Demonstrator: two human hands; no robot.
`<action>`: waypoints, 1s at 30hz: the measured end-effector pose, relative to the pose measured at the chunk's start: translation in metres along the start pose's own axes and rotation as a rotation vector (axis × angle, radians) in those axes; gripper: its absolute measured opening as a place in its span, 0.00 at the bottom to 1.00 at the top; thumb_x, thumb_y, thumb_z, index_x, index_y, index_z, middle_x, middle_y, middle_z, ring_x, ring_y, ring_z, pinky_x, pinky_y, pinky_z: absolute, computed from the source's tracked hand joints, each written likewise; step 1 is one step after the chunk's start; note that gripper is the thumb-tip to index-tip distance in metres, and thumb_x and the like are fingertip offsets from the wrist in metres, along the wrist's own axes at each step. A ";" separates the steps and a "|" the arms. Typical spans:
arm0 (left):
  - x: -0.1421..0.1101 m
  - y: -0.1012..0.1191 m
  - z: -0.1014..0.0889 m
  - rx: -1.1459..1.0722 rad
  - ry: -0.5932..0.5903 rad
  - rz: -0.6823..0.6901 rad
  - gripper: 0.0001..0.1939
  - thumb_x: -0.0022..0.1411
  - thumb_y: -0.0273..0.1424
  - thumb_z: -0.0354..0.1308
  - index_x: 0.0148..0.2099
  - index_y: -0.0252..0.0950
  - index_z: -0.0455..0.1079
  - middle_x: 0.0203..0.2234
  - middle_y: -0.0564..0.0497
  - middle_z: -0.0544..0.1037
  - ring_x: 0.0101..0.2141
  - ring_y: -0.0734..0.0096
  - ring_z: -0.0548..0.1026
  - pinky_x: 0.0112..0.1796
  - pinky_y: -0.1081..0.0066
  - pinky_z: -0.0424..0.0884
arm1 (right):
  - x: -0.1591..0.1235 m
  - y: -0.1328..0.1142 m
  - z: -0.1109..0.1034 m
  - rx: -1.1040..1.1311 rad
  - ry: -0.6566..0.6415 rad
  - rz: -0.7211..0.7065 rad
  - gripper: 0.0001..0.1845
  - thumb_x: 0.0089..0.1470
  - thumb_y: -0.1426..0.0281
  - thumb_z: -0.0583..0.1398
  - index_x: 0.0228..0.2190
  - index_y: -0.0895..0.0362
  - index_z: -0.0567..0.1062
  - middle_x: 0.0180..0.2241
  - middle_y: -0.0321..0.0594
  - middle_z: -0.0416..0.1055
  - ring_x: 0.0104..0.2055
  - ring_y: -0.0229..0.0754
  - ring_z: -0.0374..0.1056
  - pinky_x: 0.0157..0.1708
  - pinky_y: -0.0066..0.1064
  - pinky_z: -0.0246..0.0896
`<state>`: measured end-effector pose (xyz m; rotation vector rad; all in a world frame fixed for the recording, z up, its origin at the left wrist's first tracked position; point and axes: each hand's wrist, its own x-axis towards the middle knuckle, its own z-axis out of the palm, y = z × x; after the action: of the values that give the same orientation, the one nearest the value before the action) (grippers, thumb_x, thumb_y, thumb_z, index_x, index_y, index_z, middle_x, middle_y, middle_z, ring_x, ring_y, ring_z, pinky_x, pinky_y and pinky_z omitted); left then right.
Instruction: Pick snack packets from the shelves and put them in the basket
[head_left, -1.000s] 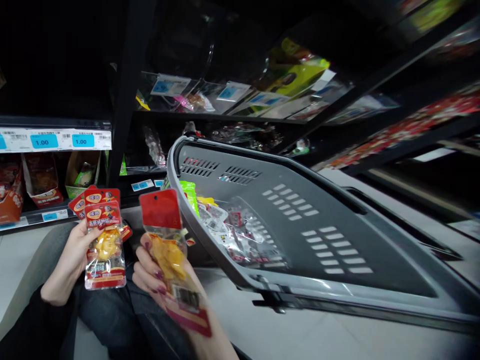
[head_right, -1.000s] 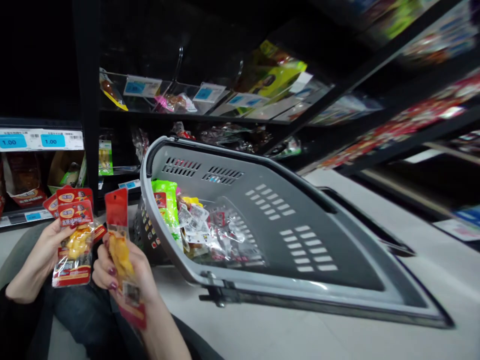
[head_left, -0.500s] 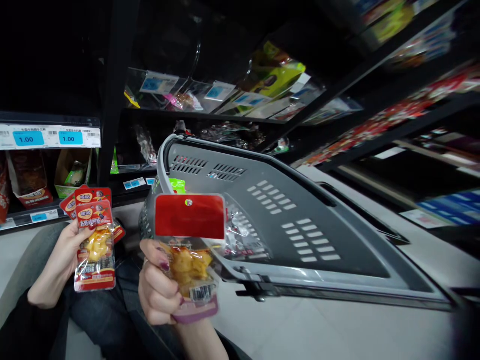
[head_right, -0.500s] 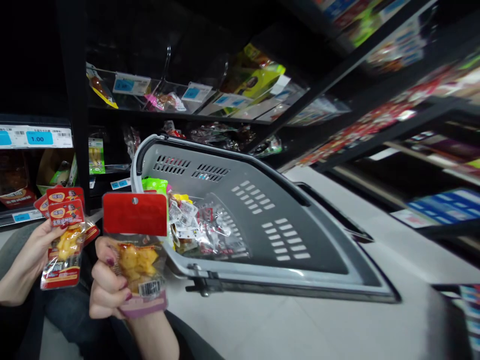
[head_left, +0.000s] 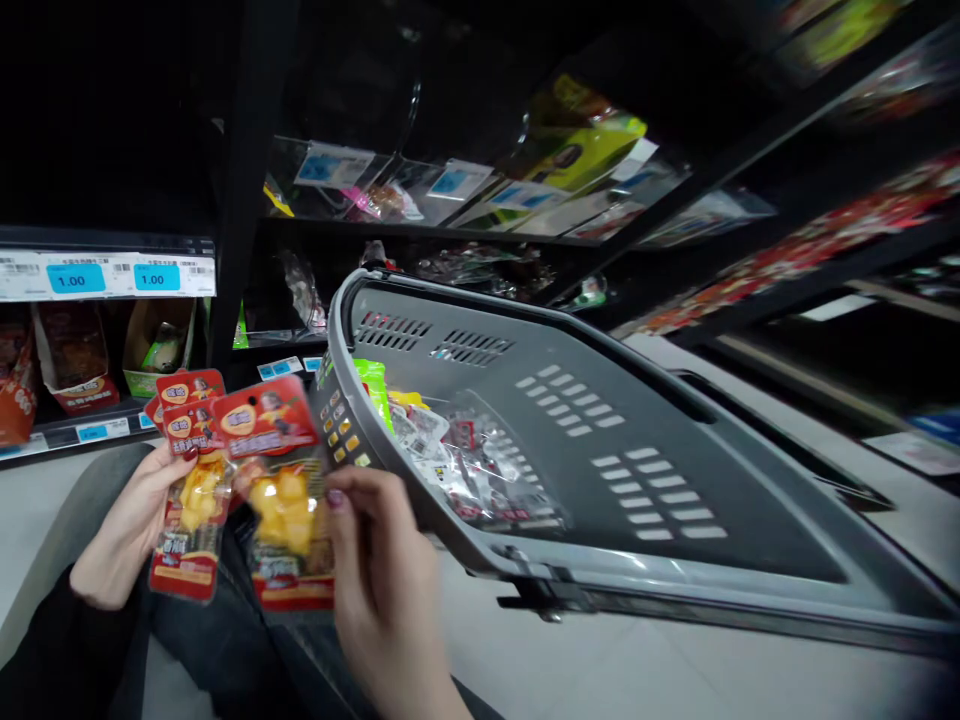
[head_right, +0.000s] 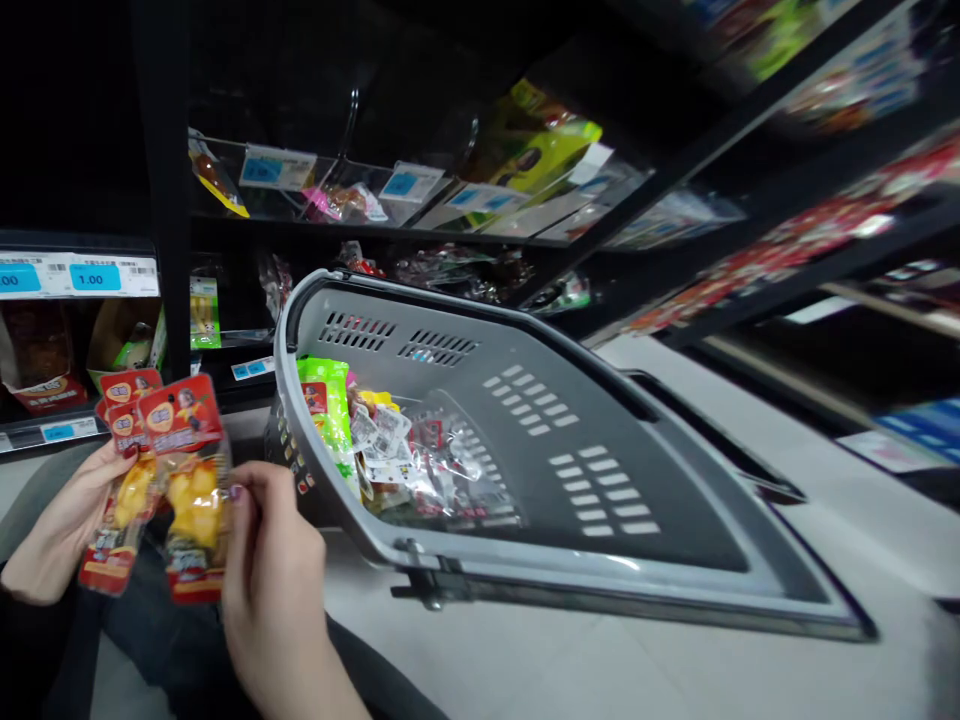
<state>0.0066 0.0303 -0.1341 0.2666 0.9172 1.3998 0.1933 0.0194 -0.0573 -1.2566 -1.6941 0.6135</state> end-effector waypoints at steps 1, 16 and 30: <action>-0.002 0.001 0.000 -0.018 -0.026 -0.018 0.21 0.47 0.19 0.60 0.46 0.35 0.67 0.34 0.47 0.80 0.33 0.62 0.79 0.33 0.69 0.76 | -0.002 0.001 -0.002 -0.173 0.136 -0.093 0.06 0.58 0.69 0.50 0.34 0.52 0.66 0.20 0.34 0.67 0.17 0.37 0.62 0.16 0.26 0.51; -0.011 -0.006 0.002 -0.059 -0.210 -0.134 0.14 0.40 0.22 0.67 0.33 0.34 0.72 0.29 0.47 0.81 0.35 0.55 0.78 0.34 0.68 0.76 | 0.004 0.025 0.026 -0.135 -0.011 -0.196 0.09 0.56 0.76 0.47 0.35 0.55 0.64 0.23 0.34 0.71 0.20 0.36 0.67 0.20 0.25 0.58; -0.013 -0.011 0.007 -0.154 -0.234 -0.201 0.16 0.45 0.15 0.58 0.38 0.31 0.70 0.29 0.47 0.80 0.29 0.62 0.79 0.34 0.66 0.76 | 0.004 0.039 0.041 -0.063 -0.274 -0.105 0.09 0.59 0.75 0.45 0.35 0.56 0.64 0.24 0.36 0.67 0.21 0.36 0.63 0.21 0.25 0.54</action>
<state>0.0209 0.0186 -0.1316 0.2104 0.6224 1.2166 0.1753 0.0420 -0.1062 -1.1585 -2.0058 0.6980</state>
